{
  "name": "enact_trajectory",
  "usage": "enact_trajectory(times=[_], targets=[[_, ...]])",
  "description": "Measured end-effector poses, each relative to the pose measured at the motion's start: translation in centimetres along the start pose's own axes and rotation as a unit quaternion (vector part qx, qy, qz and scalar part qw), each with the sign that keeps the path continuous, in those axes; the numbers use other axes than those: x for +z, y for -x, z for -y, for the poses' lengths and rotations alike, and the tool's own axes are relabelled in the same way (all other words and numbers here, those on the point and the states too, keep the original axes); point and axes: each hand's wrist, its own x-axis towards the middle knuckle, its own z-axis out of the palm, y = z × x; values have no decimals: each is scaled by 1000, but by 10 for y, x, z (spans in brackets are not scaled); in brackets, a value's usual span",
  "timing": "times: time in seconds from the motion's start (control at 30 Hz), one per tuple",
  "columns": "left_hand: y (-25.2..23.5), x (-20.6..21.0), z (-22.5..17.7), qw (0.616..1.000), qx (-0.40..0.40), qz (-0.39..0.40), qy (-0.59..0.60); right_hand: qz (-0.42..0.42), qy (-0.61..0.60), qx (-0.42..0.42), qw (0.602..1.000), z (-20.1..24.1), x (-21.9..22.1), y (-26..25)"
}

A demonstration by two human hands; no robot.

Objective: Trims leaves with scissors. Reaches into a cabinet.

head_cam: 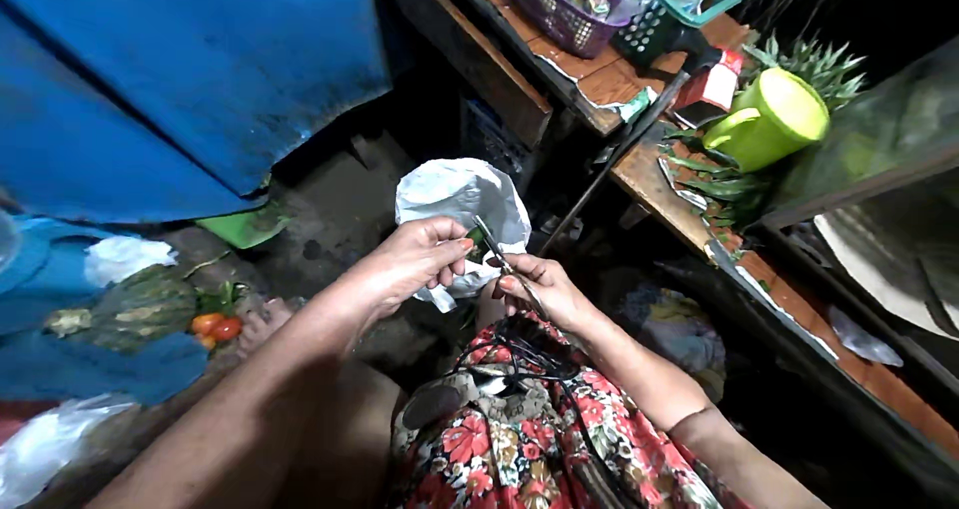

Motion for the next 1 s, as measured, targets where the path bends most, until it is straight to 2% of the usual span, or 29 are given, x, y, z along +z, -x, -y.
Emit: enact_trajectory(times=[0.4, 0.6, 0.83, 1.0], targets=[[-2, -3, -2, 1000, -19, 11, 1, -47, -49, -3, 998, -10, -5, 0], [-3, -3, -3, 1000, -12, -13, 6, -2, 2, 5, 1000, -12, -5, 1], [-3, 2, -3, 999, -14, 34, -14, -15, 8, 12, 1000, -9, -1, -1], [-2, -1, -3, 999, -14, 39, -16, -29, 6, 8, 1000, -11, -2, -3]])
